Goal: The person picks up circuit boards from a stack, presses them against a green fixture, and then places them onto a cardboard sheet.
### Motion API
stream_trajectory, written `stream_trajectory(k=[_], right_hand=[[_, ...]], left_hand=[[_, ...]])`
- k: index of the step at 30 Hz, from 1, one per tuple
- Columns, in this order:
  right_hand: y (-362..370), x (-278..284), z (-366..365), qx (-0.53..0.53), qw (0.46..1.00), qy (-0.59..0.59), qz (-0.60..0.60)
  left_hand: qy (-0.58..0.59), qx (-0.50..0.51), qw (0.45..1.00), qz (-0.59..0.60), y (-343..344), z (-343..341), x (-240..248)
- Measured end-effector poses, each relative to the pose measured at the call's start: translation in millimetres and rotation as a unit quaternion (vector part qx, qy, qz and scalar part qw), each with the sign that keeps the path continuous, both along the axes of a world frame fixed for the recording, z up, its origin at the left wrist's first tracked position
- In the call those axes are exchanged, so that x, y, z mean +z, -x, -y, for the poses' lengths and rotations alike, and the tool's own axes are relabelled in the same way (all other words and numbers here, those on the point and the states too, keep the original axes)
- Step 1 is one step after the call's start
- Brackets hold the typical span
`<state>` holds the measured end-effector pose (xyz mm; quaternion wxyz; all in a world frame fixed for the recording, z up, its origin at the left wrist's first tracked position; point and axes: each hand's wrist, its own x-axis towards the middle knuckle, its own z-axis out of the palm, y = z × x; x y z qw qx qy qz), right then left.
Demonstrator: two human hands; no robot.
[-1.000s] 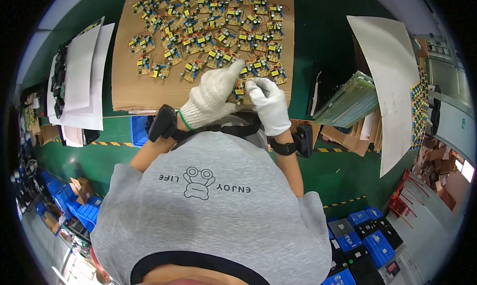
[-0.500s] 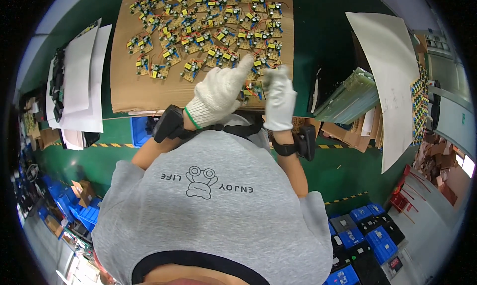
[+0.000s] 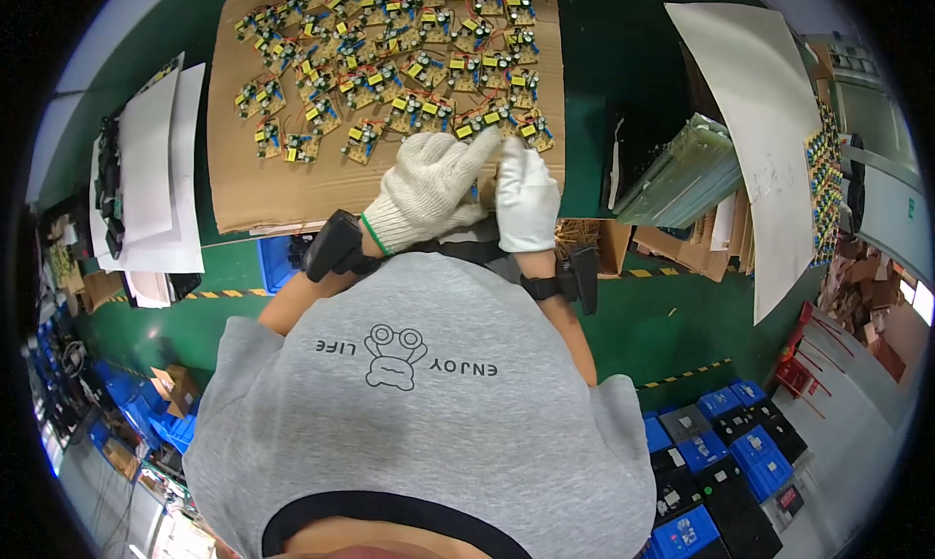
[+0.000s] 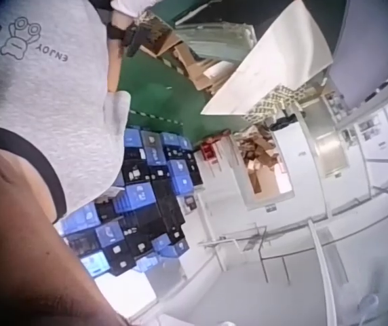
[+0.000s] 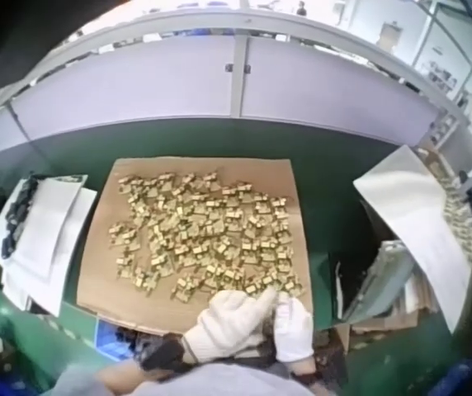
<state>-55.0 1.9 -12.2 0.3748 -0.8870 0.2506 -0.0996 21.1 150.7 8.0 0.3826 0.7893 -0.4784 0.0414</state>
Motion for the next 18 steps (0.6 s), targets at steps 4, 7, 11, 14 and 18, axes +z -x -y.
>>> stream_trajectory(k=[4, 7, 11, 14, 18], right_hand=[[-1.9, 7.9, -2.9, -0.006, 0.971, 0.229, 0.074], [6.4, -14.0, 8.3, -0.004, 0.98, 0.191, 0.052], [11.1, -10.5, 6.3, 0.021, 0.998, 0.022, 0.06], [17.4, 0.4, 0.8, 0.015, 0.978, -0.209, 0.02], [15.3, 1.3, 4.3, 0.146, 0.987, 0.032, -0.061]], left_hand=[[-0.108, 0.001, 0.992, 0.069, -0.5, -10.2, -3.5], [-0.085, 0.028, 0.996, 0.029, 0.2, -15.5, -4.0], [-0.061, 0.018, 0.997, 0.049, -2.7, -17.2, -7.3], [0.009, 0.01, 1.0, -0.017, 3.2, -15.6, -3.1], [-0.063, 0.005, 0.997, 0.054, 3.5, -14.4, 1.8]])
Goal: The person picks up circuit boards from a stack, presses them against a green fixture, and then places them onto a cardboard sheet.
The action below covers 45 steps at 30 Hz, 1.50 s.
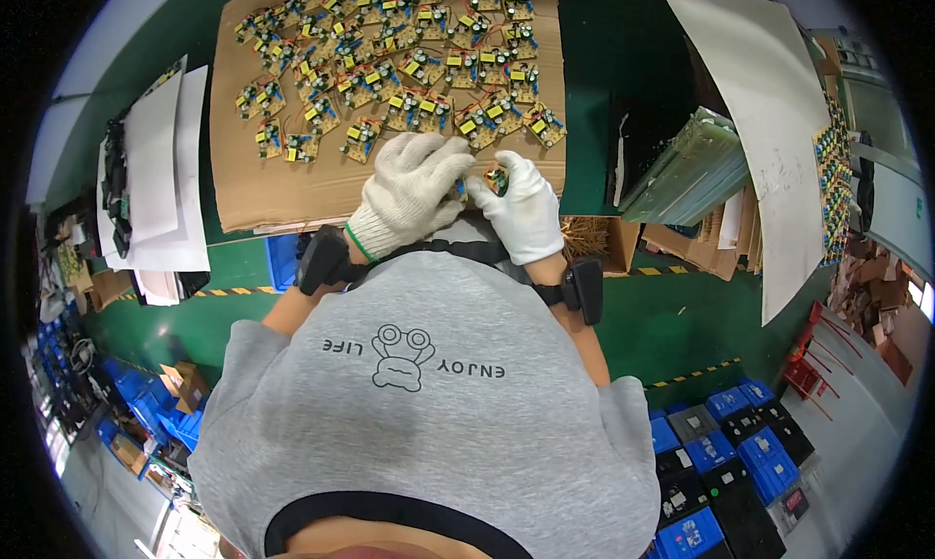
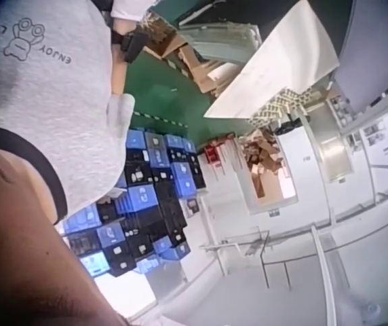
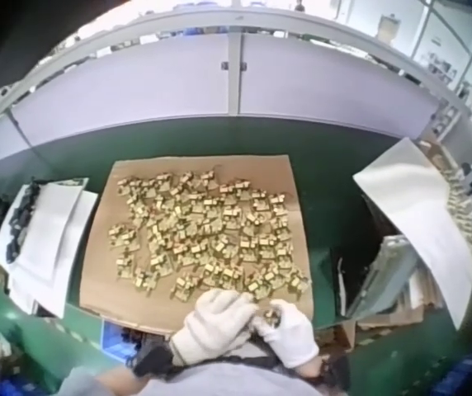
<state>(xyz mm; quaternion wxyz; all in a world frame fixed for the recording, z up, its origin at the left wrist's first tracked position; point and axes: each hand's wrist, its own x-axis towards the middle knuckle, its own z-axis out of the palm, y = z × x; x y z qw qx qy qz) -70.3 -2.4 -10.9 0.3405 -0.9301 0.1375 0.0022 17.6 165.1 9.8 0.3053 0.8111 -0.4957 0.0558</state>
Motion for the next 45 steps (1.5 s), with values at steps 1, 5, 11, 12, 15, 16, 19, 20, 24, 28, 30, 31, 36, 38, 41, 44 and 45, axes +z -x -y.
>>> stream_trajectory(k=[1, 5, 11, 12, 15, 16, 19, 20, 24, 28, 30, 31, 36, 38, 41, 44, 45], right_hand=[[-1.1, 3.0, 0.1, 0.006, 1.0, 0.01, 0.009], [-2.0, 3.0, 0.5, 0.003, 0.997, -0.082, -0.005], [-6.6, 15.1, -7.7, -0.071, 0.995, -0.043, -0.059], [-7.0, 18.4, -8.3, -0.072, 0.995, -0.045, -0.059], [-10.2, 27.3, -11.8, -0.081, 0.982, -0.152, -0.078], [-9.9, 24.1, -9.8, -0.081, 0.982, -0.153, -0.078], [-7.8, 20.9, -0.3, -0.052, 0.993, 0.105, 0.001], [-7.1, 26.7, 1.7, -0.058, 0.986, 0.154, 0.005], [-1.8, 17.0, 14.4, -0.05, 0.998, -0.016, -0.037], [-0.8, 20.2, 7.4, 0.027, 0.997, 0.076, -0.001], [1.3, 16.2, 12.6, 0.03, 0.996, 0.083, -0.01], [0.7, 18.4, 15.4, 0.039, 0.997, 0.062, -0.035], [2.7, 17.9, 25.4, 0.03, 0.998, 0.009, -0.046], [1.0, 18.9, 23.1, 0.032, 0.999, 0.01, -0.032], [-4.2, 10.9, 16.2, 0.056, 0.998, -0.04, -0.004], [-6.6, 13.7, 7.8, 0.056, 0.998, -0.039, 0.014], [-6.2, 12.6, 10.5, 0.044, 0.997, -0.053, 0.029]], left_hand=[[-0.003, 0.016, 1.0, -0.002, 0.6, -0.5, 1.2], [-0.005, 0.045, 0.999, 0.031, 4.1, -1.3, 7.3], [0.01, 0.093, 0.993, -0.069, 9.8, -14.2, -2.7], [0.027, 0.115, 0.991, -0.058, 11.3, -15.2, -5.2], [0.039, 0.117, 0.99, -0.074, 14.7, -13.0, -8.2], [0.034, 0.129, 0.989, -0.062, 15.7, -10.7, -6.4], [0.029, 0.133, 0.99, -0.04, 12.8, -7.5, -6.5], [0.027, 0.134, 0.99, -0.04, 11.3, -7.0, -4.5], [-0.028, 0.085, 0.996, 0.009, 6.3, -0.8, 2.8], [-0.053, 0.067, 0.995, 0.042, 7.9, 15.7, 5.4], [-0.047, 0.055, 0.997, 0.032, 7.1, 20.4, 7.5], [-0.03, 0.077, 0.997, 0.007, 7.5, 22.2, 8.9], [-0.059, 0.099, 0.993, -0.023, 10.2, 9.0, 12.3], [-0.092, 0.09, 0.992, 0.003, 9.0, 3.3, 3.9], [-0.092, 0.101, 0.991, 0.008, 12.6, -0.5, 0.5], [-0.09, 0.144, 0.985, 0.009, 14.5, -2.1, -1.5], [-0.089, 0.151, 0.985, 0.001, 14.1, -2.6, -2.5]])
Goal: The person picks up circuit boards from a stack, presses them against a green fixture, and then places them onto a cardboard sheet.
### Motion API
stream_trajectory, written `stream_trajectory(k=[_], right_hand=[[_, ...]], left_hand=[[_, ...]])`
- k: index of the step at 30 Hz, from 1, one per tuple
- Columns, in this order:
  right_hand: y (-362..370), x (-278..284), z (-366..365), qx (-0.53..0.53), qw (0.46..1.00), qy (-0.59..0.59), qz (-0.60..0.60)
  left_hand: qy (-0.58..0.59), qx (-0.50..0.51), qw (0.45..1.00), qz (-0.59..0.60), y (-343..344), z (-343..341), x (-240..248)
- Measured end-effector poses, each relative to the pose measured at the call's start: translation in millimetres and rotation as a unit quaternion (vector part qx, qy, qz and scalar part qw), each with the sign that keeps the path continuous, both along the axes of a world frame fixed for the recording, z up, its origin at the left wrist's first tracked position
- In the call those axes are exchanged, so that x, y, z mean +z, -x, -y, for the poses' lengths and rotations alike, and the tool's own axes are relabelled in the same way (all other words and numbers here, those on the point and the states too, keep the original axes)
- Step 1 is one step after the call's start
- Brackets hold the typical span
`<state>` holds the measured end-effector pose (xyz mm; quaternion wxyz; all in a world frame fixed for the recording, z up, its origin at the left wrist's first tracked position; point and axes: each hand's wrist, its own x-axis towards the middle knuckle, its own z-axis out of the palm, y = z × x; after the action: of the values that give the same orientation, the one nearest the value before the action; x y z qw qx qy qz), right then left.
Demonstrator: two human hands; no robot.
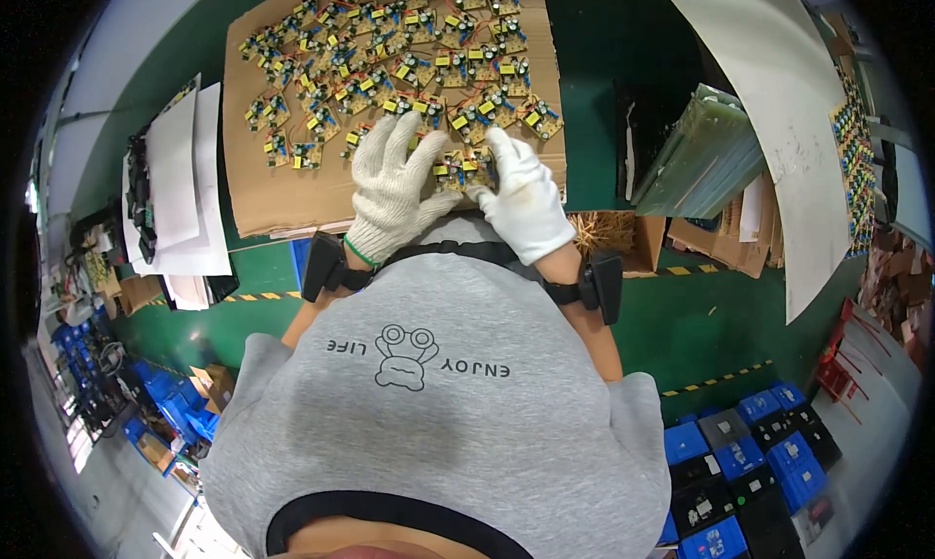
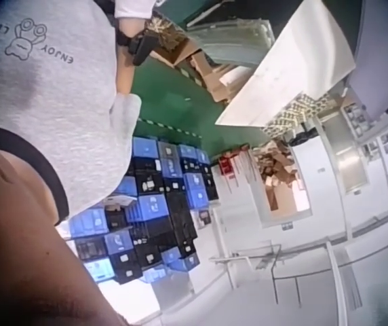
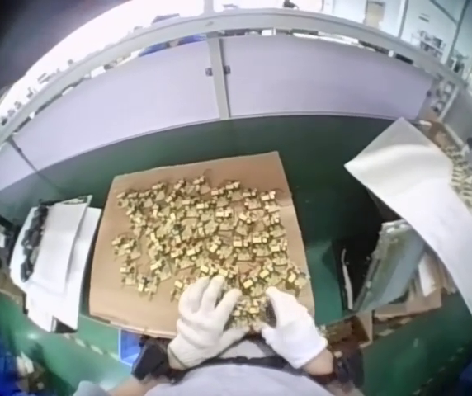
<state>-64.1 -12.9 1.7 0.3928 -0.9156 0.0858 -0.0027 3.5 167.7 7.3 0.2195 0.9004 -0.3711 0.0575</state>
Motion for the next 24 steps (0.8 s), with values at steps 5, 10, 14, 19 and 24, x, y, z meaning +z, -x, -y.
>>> stream_trajectory(k=[5, 10, 14, 19, 24], right_hand=[[-8.4, 7.9, 39.3, -0.158, 0.977, 0.112, 0.089], [-34.9, 7.4, 60.3, -0.047, 0.979, 0.197, 0.022], [-32.3, 20.8, 55.6, -0.019, 0.975, 0.2, -0.099], [-22.5, 40.4, 28.1, -0.07, 0.965, 0.102, -0.23], [-15.2, -10.3, 24.5, -0.125, 0.987, 0.053, -0.092]], left_hand=[[0.028, 0.025, 0.999, -0.023, 2.4, 7.0, 2.2], [0.03, -0.04, 0.999, -0.007, -0.9, 23.0, 4.5], [-0.01, -0.03, 0.999, 0.005, -3.0, 31.4, 3.4], [-0.024, -0.003, 1.0, 0.006, -0.6, 29.8, -5.9], [-0.023, 0.006, 1.0, 0.006, 0.3, 35.7, -3.6]])
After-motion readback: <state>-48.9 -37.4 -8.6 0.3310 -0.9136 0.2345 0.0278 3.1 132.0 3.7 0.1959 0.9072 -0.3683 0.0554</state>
